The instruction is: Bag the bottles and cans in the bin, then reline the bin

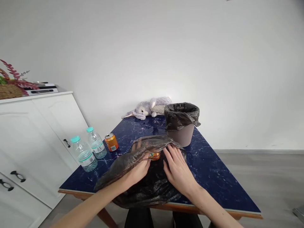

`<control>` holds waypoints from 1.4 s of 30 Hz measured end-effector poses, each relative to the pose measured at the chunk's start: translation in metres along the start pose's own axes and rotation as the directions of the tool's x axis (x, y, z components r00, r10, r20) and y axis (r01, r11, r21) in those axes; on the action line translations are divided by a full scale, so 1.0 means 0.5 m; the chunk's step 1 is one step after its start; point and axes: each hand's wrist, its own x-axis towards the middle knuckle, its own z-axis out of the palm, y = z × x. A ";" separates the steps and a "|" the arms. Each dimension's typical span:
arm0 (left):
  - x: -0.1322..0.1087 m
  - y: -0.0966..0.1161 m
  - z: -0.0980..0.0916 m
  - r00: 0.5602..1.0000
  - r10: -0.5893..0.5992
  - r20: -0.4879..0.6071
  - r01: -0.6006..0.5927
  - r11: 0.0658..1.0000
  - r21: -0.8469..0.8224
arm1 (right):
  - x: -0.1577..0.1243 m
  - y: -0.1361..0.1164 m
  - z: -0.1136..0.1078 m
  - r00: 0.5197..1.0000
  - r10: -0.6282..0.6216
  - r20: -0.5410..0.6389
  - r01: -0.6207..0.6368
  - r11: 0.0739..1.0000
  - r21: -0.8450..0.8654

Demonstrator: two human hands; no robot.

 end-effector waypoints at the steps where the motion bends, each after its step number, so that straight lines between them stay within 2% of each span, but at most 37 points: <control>1: 0.010 -0.012 0.004 0.999 0.012 0.044 -0.011 1.000 -0.020 | -0.005 -0.011 0.002 1.000 0.004 0.002 -0.004 1.000 -0.020; 4: 0.038 -0.043 0.021 0.980 0.010 0.201 0.014 0.993 -0.119 | -0.014 -0.042 0.004 1.000 -0.015 0.023 0.015 0.999 -0.029; 8: 0.072 -0.069 0.043 0.955 0.004 0.297 0.058 0.978 -0.200 | 0.009 -0.051 0.016 0.996 -0.057 0.073 0.045 0.986 0.160; 12: 0.090 -0.079 0.046 0.946 0.020 0.323 0.061 0.969 -0.240 | 0.059 -0.026 0.037 0.984 0.061 0.165 -0.126 0.898 0.422; 15: 0.084 -0.067 0.026 0.949 0.010 0.314 0.076 0.962 -0.262 | 0.083 -0.005 0.037 0.964 0.131 0.230 -0.243 0.785 0.570; 19: 0.060 -0.006 -0.047 0.939 -0.044 0.340 0.163 0.930 -0.330 | 0.073 0.024 0.026 0.936 0.195 0.294 -0.348 0.648 0.678; 21: 0.047 0.040 -0.102 0.913 -0.085 0.399 0.244 0.897 -0.368 | 0.057 0.038 0.029 0.920 0.246 0.305 -0.391 0.625 0.676; 23: 0.034 0.082 -0.161 0.884 -0.149 0.443 0.355 0.830 -0.429 | 0.039 0.053 0.040 0.912 0.276 0.304 -0.410 0.644 0.646; 25: 0.019 0.108 -0.215 0.865 -0.107 0.491 0.422 0.685 -0.594 | 0.021 0.067 0.054 0.915 0.280 0.289 -0.401 0.699 0.592; 26: 0.010 0.112 -0.239 0.873 -0.079 0.481 0.430 0.589 -0.685 | 0.013 0.075 0.061 0.919 0.277 0.279 -0.390 0.735 0.554; 27: 0.002 0.111 -0.260 0.895 -0.076 0.440 0.417 0.490 -0.765 | 0.004 0.083 0.066 0.924 0.271 0.270 -0.376 0.773 0.511; 28: -0.005 0.106 -0.279 0.926 -0.123 0.358 0.376 0.410 -0.831 | -0.004 0.091 0.069 0.929 0.259 0.263 -0.358 0.808 0.468; 29: -0.011 0.098 -0.295 0.945 -0.226 0.235 0.305 0.363 -0.881 | -0.013 0.099 0.071 0.936 0.239 0.259 -0.335 0.835 0.436; 30: -0.017 0.088 -0.308 0.928 -0.362 0.089 0.224 0.352 -0.909 | -0.021 0.108 0.071 0.942 0.218 0.256 -0.311 0.853 0.419; 31: -0.021 0.075 -0.318 0.866 -0.496 -0.060 0.150 0.373 -0.916 | -0.028 0.115 0.070 0.947 0.200 0.253 -0.293 0.861 0.417; 33: -0.030 0.046 -0.324 0.686 -0.676 -0.269 0.084 0.441 -0.894 | -0.043 0.128 0.067 0.948 0.206 0.243 -0.296 0.852 0.433; 34: -0.036 0.029 -0.319 0.625 -0.716 -0.312 0.093 0.465 -0.880 | -0.050 0.133 0.066 0.945 0.226 0.235 -0.310 0.844 0.437; 35: -0.043 0.009 -0.309 0.591 -0.739 -0.322 0.126 0.479 -0.869 | -0.057 0.136 0.066 0.942 0.249 0.224 -0.325 0.841 0.432; 37: -0.063 -0.037 -0.273 0.569 -0.767 -0.296 0.225 0.491 -0.841 | -0.069 0.138 0.069 0.941 0.273 0.198 -0.331 0.856 0.397; 40: -0.099 -0.111 -0.200 0.512 -0.835 -0.202 0.383 0.433 -0.816 | -0.084 0.134 0.077 0.959 0.234 0.160 -0.274 0.911 0.308; 42: -0.119 -0.152 -0.156 0.479 -0.861 -0.170 0.411 0.391 -0.823 | -0.090 0.131 0.080 0.972 0.194 0.136 -0.223 0.941 0.255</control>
